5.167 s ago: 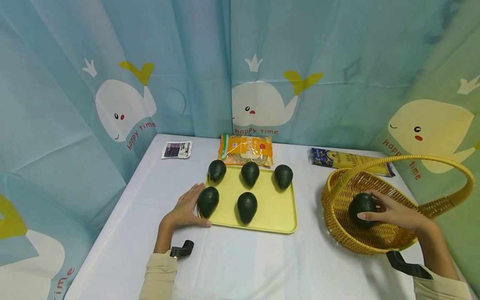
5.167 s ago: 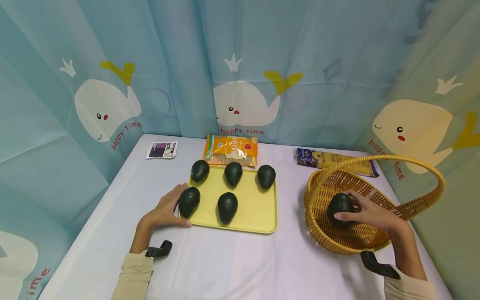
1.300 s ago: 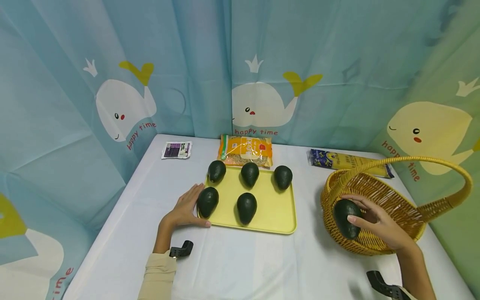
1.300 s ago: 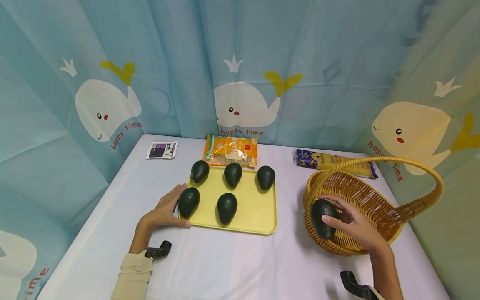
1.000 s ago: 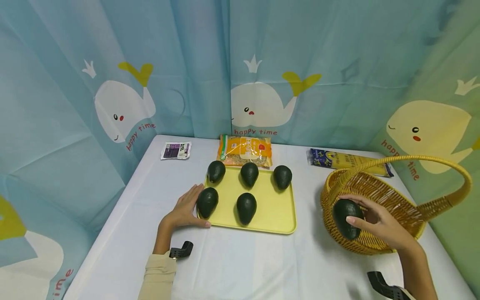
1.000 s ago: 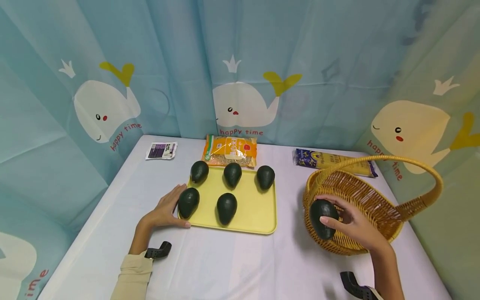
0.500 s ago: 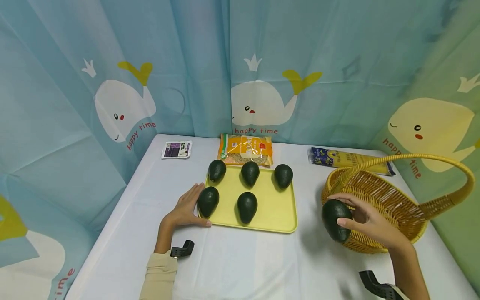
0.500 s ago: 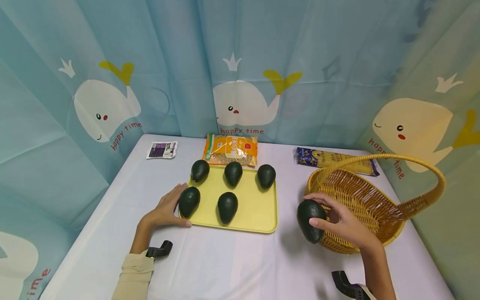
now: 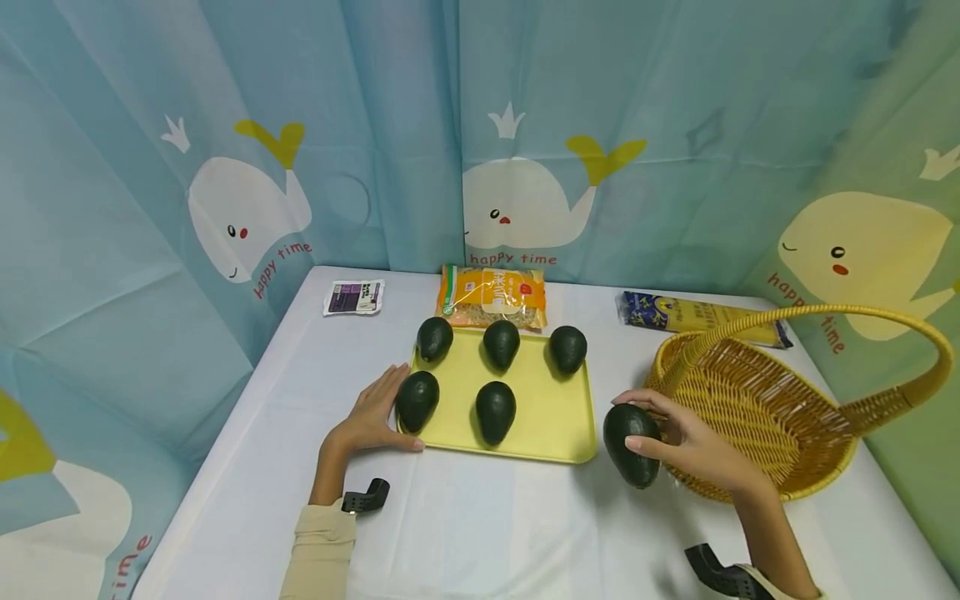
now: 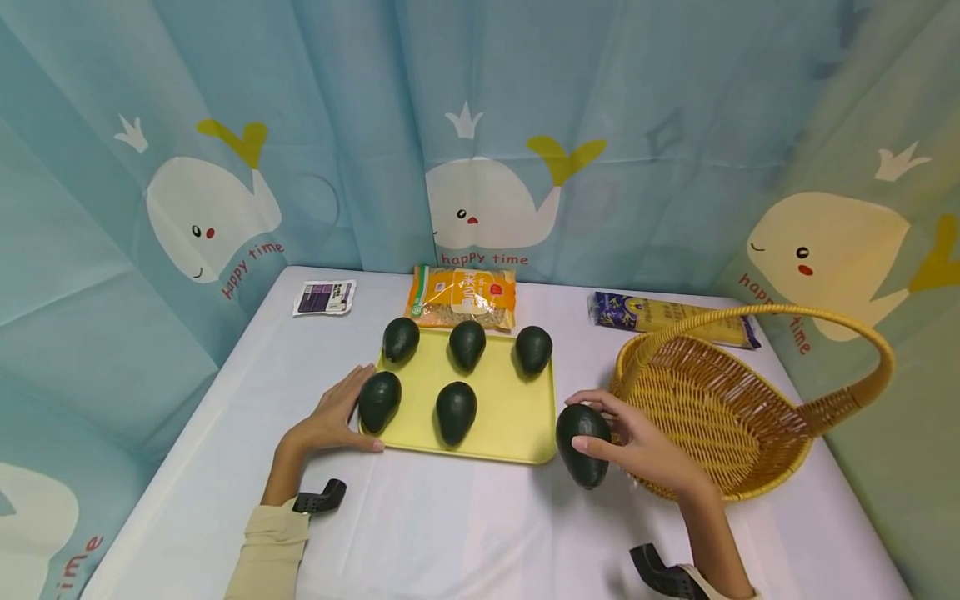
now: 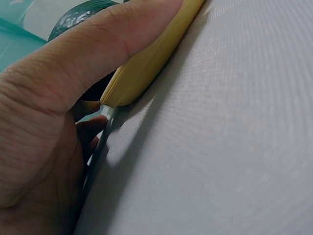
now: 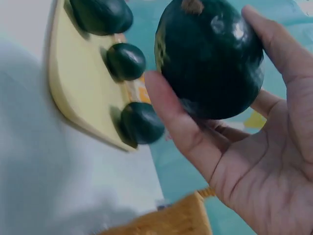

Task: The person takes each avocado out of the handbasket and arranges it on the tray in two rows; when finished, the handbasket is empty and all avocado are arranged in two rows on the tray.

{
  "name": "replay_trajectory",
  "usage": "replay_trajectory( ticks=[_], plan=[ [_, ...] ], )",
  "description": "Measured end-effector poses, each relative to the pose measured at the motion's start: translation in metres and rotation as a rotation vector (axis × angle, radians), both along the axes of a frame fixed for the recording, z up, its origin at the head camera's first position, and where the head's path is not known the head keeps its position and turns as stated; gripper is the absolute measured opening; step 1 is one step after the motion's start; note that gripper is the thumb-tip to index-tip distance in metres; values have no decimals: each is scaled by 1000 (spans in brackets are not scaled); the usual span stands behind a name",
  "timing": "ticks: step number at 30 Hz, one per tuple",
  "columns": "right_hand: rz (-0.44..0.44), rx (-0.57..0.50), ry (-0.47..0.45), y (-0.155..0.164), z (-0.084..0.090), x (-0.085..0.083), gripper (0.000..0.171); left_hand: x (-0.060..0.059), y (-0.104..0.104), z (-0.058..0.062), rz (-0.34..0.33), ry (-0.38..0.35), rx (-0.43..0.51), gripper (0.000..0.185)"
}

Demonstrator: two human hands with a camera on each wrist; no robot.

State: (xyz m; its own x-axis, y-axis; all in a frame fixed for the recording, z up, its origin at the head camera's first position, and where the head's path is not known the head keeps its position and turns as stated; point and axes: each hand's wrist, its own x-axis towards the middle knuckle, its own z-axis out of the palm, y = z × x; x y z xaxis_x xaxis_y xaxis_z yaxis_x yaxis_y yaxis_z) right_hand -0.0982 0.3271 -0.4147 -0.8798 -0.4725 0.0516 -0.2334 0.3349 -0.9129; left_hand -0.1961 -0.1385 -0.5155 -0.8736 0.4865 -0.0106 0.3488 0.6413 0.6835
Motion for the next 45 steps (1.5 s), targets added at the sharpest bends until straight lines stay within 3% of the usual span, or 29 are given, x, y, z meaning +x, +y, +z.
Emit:
replay_trajectory(
  ticks=[10,18,23,30,45],
  plan=[
    [-119,71,-55,-26,-15,-10,45,0,-1,-1,5,-14,-9,132],
    [-205,190,13,-37,-31,-22,45,1,-1,-1,6,-19,-5,131],
    [-224,245,32,-42,-40,-25,47,1,-1,-3,-2,-7,-8,131],
    [-281,283,-15,-44,-43,-28,52,-1,0,0,-3,0,-3,131],
    [-295,348,1,-49,-49,-37,55,0,0,2,8,-10,-11,131]
  ],
)
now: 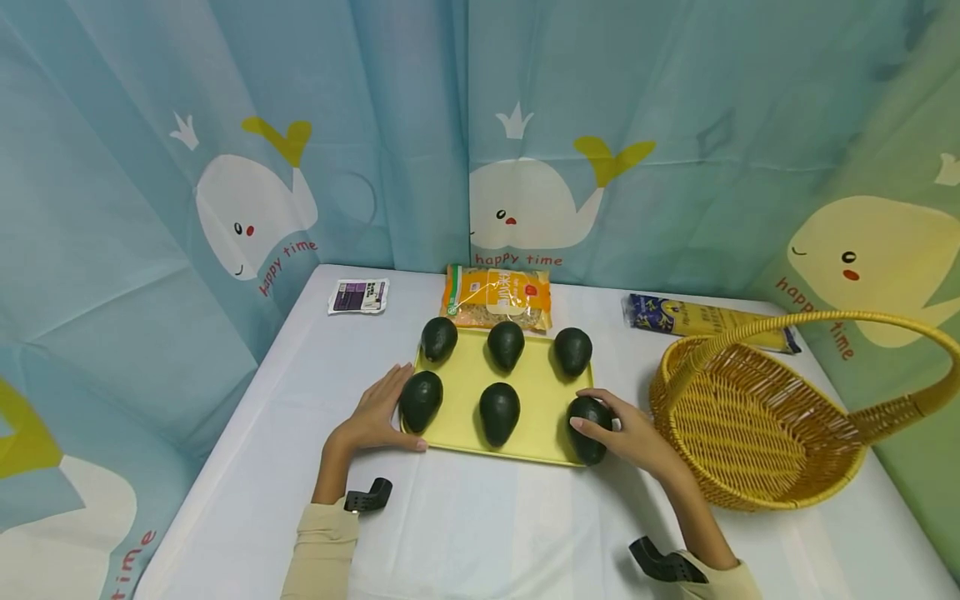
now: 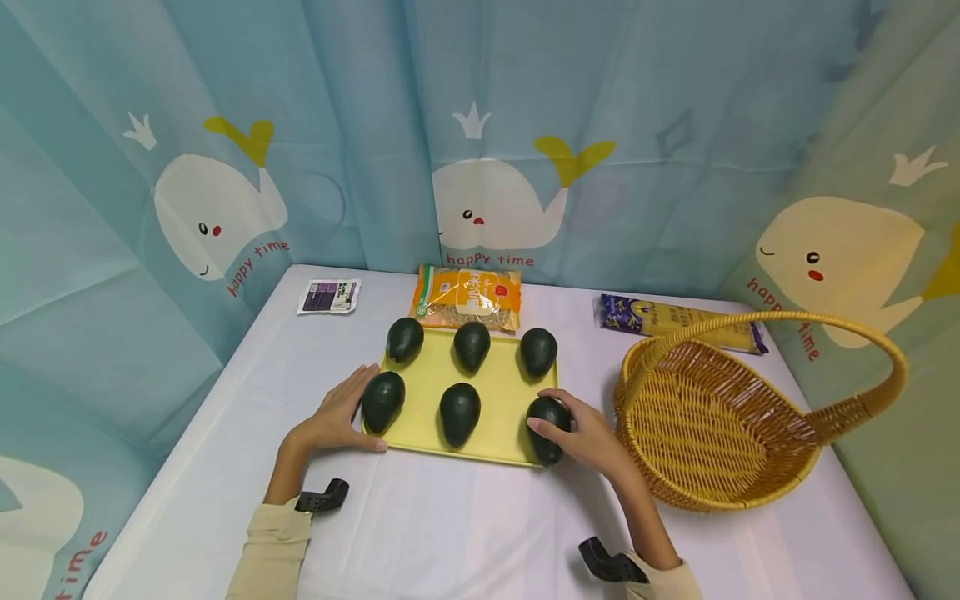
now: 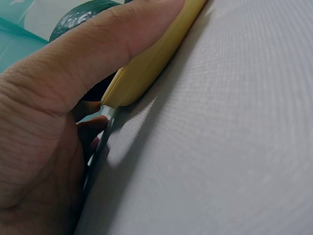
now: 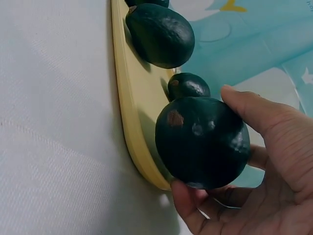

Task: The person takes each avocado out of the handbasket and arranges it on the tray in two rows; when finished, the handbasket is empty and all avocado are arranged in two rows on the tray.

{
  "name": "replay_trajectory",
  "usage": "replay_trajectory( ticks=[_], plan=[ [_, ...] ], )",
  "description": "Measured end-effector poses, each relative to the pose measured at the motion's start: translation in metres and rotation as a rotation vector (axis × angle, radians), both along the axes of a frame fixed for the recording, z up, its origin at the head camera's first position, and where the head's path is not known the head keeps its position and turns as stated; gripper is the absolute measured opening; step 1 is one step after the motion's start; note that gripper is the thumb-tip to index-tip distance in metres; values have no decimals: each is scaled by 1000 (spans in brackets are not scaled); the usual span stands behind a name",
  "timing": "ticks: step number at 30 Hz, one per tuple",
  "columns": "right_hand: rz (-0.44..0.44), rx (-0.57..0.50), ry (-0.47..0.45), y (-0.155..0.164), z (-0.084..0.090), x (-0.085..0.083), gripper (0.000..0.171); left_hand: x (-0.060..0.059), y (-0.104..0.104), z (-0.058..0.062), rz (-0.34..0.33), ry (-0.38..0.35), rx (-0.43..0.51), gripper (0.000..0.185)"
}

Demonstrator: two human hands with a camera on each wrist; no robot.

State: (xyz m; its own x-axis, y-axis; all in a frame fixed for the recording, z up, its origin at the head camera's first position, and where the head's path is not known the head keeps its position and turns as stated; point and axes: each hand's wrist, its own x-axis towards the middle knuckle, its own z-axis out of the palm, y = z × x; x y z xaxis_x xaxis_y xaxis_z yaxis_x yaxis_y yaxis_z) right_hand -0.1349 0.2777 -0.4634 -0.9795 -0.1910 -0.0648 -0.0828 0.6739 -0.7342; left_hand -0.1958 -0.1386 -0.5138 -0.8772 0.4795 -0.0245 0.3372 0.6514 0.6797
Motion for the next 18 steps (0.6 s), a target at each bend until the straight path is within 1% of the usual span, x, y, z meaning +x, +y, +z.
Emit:
replay_trajectory(
  ticks=[5,9,14,18],
  plan=[
    [-3,46,23,1,-4,-2,52,-1,0,0,-2,-3,-5,131],
    [10,37,43,0,-5,-3,51,-1,0,0,4,-8,-3,132],
    [54,29,136,-3,-7,-3,45,0,0,1,6,-19,-7,132],
    [37,50,194,-6,-9,-4,42,0,0,1,8,-20,-10,132]
  ],
)
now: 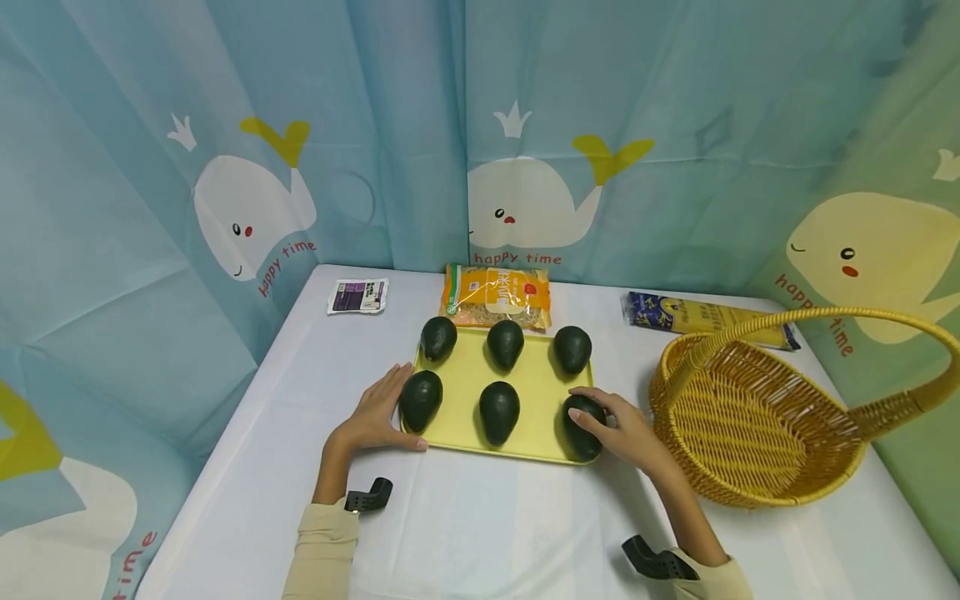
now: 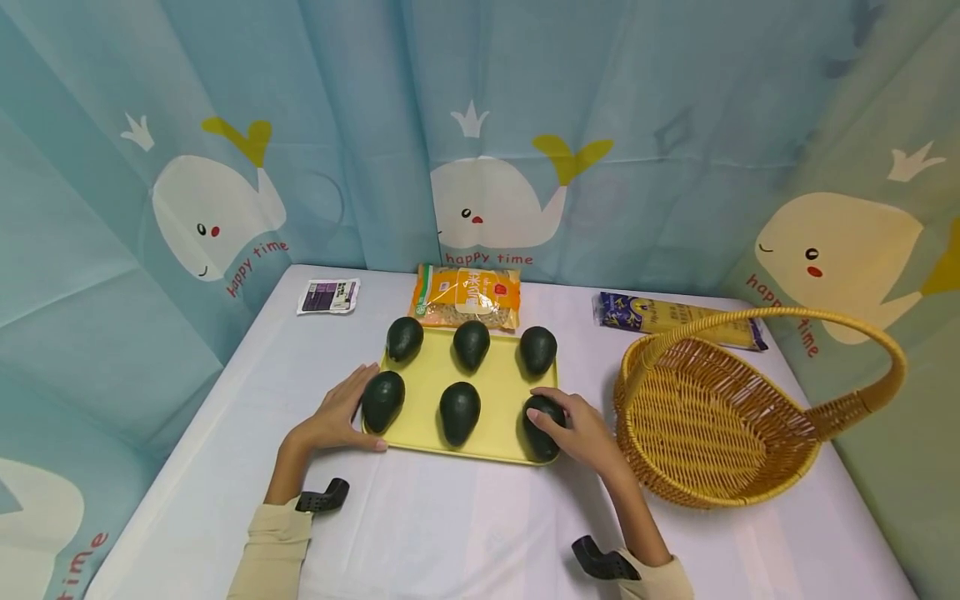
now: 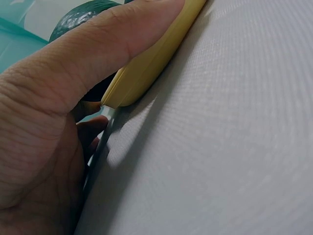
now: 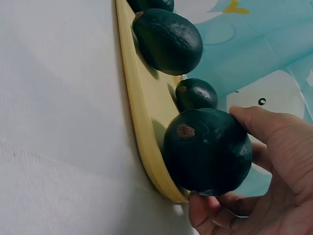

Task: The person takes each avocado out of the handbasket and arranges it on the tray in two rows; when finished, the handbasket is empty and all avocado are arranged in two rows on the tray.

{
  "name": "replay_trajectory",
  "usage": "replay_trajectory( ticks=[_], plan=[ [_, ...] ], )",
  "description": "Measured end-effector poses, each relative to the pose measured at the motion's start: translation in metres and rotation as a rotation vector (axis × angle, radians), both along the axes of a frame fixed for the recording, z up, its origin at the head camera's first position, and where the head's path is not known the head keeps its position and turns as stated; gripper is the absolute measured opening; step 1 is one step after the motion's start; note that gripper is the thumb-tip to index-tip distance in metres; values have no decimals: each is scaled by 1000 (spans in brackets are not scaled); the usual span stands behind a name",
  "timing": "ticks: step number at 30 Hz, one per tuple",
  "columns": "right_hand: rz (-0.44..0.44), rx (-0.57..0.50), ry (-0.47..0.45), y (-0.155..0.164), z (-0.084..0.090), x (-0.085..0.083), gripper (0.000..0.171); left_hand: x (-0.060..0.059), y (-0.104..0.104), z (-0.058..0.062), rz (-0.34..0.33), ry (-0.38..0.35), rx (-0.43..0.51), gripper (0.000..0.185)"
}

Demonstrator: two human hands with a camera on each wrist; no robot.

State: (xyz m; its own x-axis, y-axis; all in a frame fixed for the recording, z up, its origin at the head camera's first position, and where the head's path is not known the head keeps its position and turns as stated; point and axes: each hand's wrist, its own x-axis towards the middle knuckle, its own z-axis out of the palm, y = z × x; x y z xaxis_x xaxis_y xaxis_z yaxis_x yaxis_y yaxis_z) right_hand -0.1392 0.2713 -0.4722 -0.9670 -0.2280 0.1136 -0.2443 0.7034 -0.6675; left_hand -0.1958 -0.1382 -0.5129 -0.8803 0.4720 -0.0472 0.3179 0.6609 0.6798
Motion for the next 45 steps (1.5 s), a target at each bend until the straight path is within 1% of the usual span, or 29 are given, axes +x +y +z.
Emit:
replay_trajectory(
  ticks=[4,9,13,17,20,27,33,39,45],
  plan=[
    [-39,-1,9,-2,-3,-1,41,0,0,0,2,7,0,132],
    [-66,8,-32,-3,-1,1,45,0,0,-1,1,11,1,132],
    [-47,16,-71,-2,4,2,52,0,0,0,1,5,0,132],
    [-25,4,-87,-2,8,1,55,-1,0,0,-1,8,4,133],
    [-33,-1,-76,-4,8,-3,54,-2,-1,0,-1,16,7,132],
    [-92,22,-64,-10,6,-7,58,-3,-1,-1,-9,20,17,132],
    [-87,17,-69,-11,8,-3,60,-2,0,-3,-4,9,11,132],
    [-79,-17,-30,-7,10,-1,56,-3,0,-1,-4,17,9,132],
    [-78,-25,-40,-4,11,2,56,-2,-1,-3,-5,11,6,132]
  ],
)
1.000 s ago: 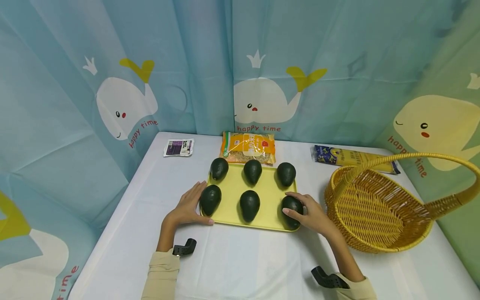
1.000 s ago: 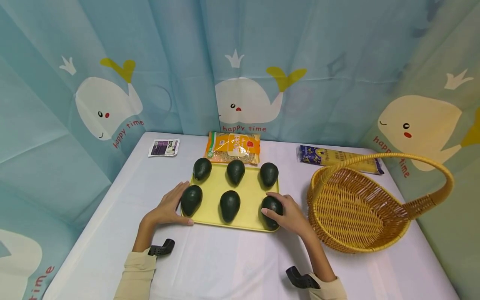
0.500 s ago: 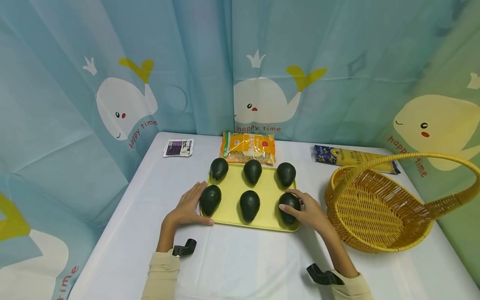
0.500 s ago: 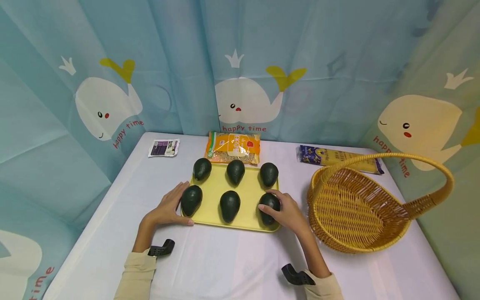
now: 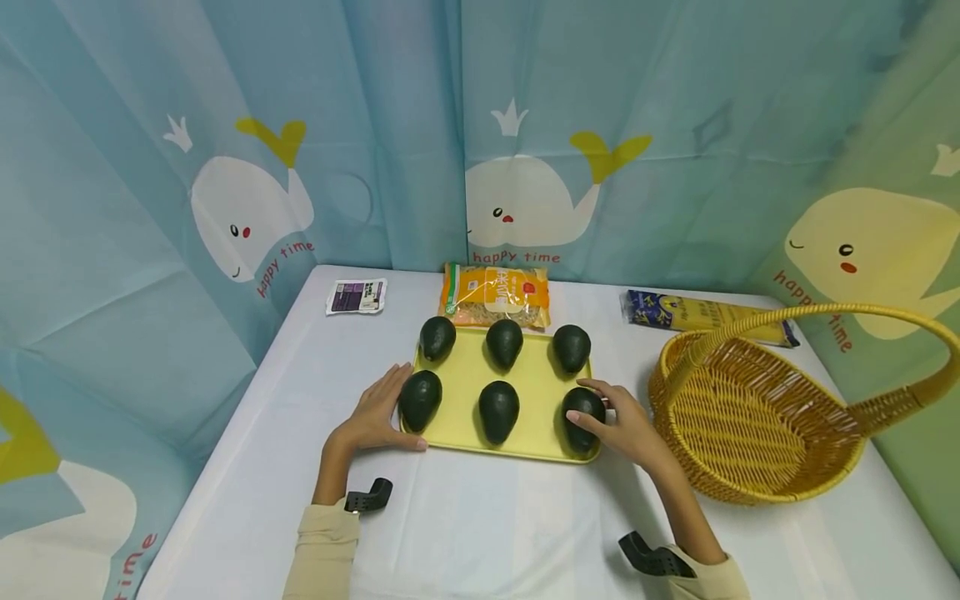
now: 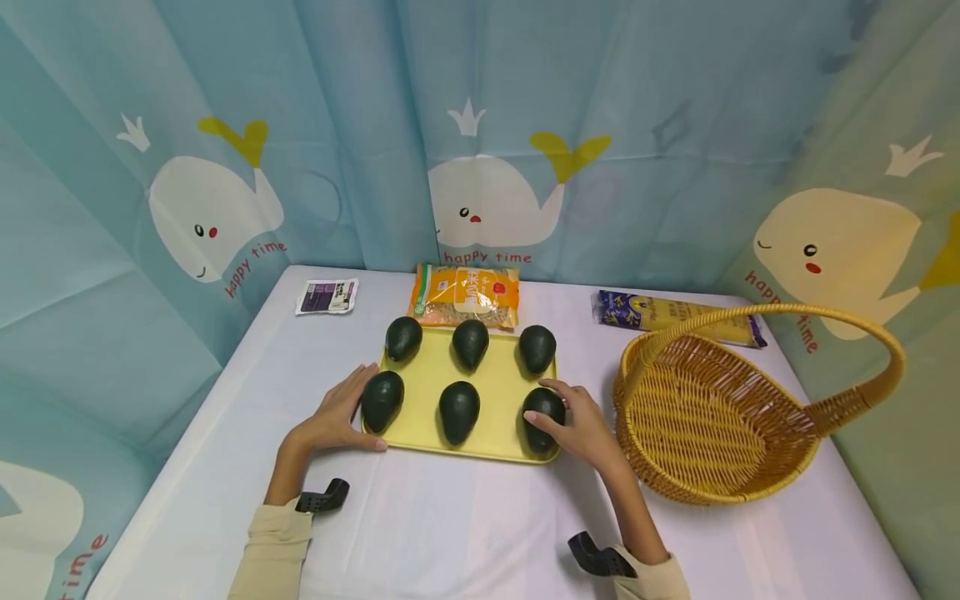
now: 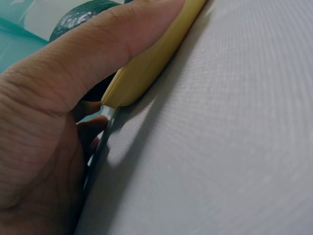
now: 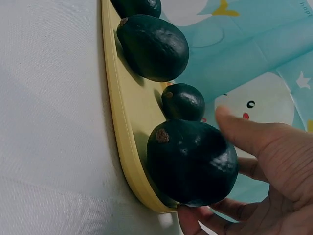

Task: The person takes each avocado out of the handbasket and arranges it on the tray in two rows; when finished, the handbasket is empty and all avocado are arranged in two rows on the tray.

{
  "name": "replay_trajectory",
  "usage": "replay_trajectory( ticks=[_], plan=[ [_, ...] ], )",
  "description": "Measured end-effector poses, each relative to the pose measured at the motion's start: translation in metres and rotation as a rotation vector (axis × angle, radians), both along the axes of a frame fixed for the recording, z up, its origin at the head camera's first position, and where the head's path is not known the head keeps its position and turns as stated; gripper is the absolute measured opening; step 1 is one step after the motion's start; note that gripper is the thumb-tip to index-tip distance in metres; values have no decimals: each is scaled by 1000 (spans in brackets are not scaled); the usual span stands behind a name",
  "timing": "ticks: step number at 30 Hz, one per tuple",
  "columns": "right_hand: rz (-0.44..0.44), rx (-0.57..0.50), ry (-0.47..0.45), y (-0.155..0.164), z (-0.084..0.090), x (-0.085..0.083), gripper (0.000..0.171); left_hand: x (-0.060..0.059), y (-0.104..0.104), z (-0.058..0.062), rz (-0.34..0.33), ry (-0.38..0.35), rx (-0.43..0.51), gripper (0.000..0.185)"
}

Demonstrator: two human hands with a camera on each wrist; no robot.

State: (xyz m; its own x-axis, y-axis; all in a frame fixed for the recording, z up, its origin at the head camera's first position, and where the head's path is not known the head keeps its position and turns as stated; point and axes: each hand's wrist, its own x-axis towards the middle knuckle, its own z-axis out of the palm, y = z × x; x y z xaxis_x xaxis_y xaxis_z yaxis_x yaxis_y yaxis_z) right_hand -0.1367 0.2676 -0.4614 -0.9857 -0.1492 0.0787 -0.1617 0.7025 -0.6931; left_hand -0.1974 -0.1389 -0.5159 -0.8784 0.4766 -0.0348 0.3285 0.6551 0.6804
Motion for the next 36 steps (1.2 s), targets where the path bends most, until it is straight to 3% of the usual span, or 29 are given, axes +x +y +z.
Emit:
replay_trajectory(
  ticks=[26,36],
  plan=[
    [16,10,5,1,3,-2,56,0,0,1,-5,7,2,132],
    [34,4,-33,-1,1,-7,58,0,0,2,1,-4,-1,132]
  ],
)
